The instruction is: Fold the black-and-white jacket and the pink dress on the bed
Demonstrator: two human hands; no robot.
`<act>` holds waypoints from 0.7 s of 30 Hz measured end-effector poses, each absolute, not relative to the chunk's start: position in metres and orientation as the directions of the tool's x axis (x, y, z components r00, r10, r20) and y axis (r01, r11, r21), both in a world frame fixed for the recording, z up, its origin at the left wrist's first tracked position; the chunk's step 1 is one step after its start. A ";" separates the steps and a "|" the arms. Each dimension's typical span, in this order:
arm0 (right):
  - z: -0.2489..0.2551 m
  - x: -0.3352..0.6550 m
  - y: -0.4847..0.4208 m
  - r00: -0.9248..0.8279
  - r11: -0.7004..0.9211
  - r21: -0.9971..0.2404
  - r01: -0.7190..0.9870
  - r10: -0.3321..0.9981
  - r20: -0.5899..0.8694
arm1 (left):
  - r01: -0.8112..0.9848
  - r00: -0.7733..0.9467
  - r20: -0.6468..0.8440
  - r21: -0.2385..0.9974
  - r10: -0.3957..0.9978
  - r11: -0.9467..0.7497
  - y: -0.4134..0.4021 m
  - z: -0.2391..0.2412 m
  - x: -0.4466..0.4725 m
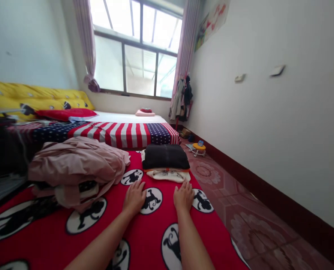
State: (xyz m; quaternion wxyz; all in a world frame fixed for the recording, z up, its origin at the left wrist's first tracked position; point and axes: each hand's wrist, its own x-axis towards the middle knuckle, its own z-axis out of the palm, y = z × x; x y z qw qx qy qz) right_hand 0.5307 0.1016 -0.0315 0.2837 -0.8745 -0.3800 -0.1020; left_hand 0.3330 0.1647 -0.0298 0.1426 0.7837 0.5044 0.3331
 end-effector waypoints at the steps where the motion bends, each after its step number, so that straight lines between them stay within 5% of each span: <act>1: -0.032 0.522 0.090 0.684 -0.564 -0.388 0.729 0.617 0.388 | 0.738 0.298 0.376 0.492 0.877 -0.462 0.149 -0.032 0.326; 4: -0.033 0.497 0.056 0.667 -0.590 -0.313 0.744 0.647 0.369 | 0.833 0.364 0.343 0.295 0.866 -0.468 0.107 -0.036 0.305; 7: -0.032 0.477 0.027 0.657 -0.605 -0.261 0.753 0.668 0.349 | 0.865 0.375 0.302 0.227 0.877 -0.448 0.074 -0.037 0.286; 21: -0.027 0.429 -0.030 0.604 -0.572 -0.200 0.795 0.722 0.338 | 0.858 0.351 0.327 0.264 0.878 -0.441 0.009 -0.033 0.240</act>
